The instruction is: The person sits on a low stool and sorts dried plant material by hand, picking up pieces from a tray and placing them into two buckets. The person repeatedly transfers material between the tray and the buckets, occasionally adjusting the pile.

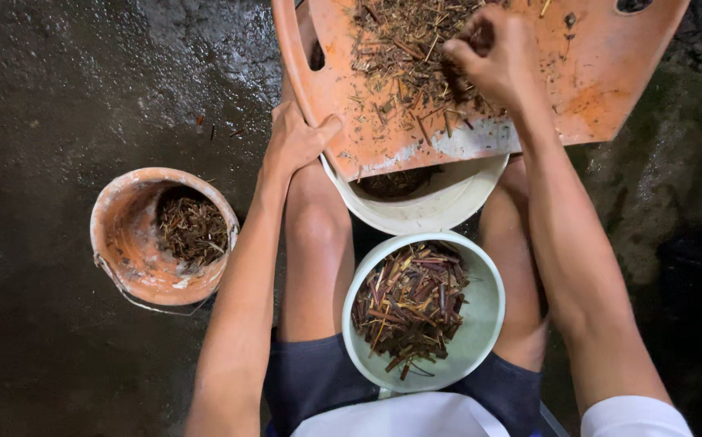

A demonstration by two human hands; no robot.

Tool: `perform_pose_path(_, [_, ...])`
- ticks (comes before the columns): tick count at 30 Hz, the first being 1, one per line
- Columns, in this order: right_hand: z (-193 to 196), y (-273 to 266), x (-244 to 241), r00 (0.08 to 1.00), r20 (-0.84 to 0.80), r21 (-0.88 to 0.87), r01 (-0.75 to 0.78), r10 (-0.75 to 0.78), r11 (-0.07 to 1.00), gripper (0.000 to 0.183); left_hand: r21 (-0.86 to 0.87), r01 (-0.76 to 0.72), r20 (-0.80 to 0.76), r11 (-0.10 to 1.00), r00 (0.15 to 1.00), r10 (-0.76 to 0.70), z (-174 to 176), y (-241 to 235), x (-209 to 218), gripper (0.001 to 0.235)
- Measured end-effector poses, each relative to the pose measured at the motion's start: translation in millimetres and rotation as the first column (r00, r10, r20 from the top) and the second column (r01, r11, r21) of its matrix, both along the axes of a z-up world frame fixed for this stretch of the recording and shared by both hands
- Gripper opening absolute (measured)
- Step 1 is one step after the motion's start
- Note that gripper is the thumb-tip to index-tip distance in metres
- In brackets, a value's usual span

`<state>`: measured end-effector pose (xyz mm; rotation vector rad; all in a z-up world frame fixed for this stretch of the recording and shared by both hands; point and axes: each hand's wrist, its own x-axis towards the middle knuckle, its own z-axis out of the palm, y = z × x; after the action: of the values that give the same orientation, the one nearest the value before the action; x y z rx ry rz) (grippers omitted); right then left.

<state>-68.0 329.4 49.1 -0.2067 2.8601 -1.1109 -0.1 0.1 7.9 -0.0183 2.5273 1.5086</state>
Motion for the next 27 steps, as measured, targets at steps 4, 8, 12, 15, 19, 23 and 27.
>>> perform_pose_path(4, [-15.7, 5.7, -6.2, 0.996, -0.067, 0.099, -0.045, 0.052, 0.994, 0.016, 0.008, 0.006, -0.02, 1.0, 1.0, -0.006, -2.1, 0.1, -1.4, 0.039])
perform_pose_path(8, [-28.4, 14.3, -9.8, 0.994, -0.077, -0.183, 0.067, -0.082, 0.981, 0.007, -0.05, 0.0, 0.066, 0.999, 0.998, 0.004, -1.9, -0.4, -0.1, 0.039])
perform_pose_path(12, [-35.4, 8.3, -13.8, 0.999, -0.016, 0.184, -0.041, 0.044, 0.982, 0.007, -0.003, -0.016, 0.007, 1.0, 1.0, 0.016, 0.7, 0.0, -2.1, 0.04])
perform_pose_path(15, [-20.6, 1.9, -13.1, 0.987, -0.161, -0.054, -0.009, 0.0, 0.998, 0.01, 0.008, -0.016, -0.007, 1.0, 1.0, 0.016, 1.9, 1.1, -0.2, 0.04])
perform_pose_path(19, [29.3, 5.9, -1.6, 0.946, 0.227, -0.806, 0.316, -0.231, 0.501, 0.017, 0.028, -0.006, 0.013, 1.0, 1.0, 0.006, 4.3, -0.1, -0.7, 0.038])
perform_pose_path(23, [56.9, 6.3, 13.3, 0.937, 0.32, -0.945, 0.326, -0.138, 0.029, 0.02, -0.019, 0.004, 0.014, 1.0, 1.0, -0.004, 2.3, -0.6, -1.1, 0.037])
perform_pose_path(27, [44.7, 1.2, 3.5, 0.897, 0.404, -0.857, 0.44, -0.181, 0.268, 0.018, -0.007, 0.003, 0.013, 1.0, 1.0, -0.003, 0.5, -0.6, -0.7, 0.038])
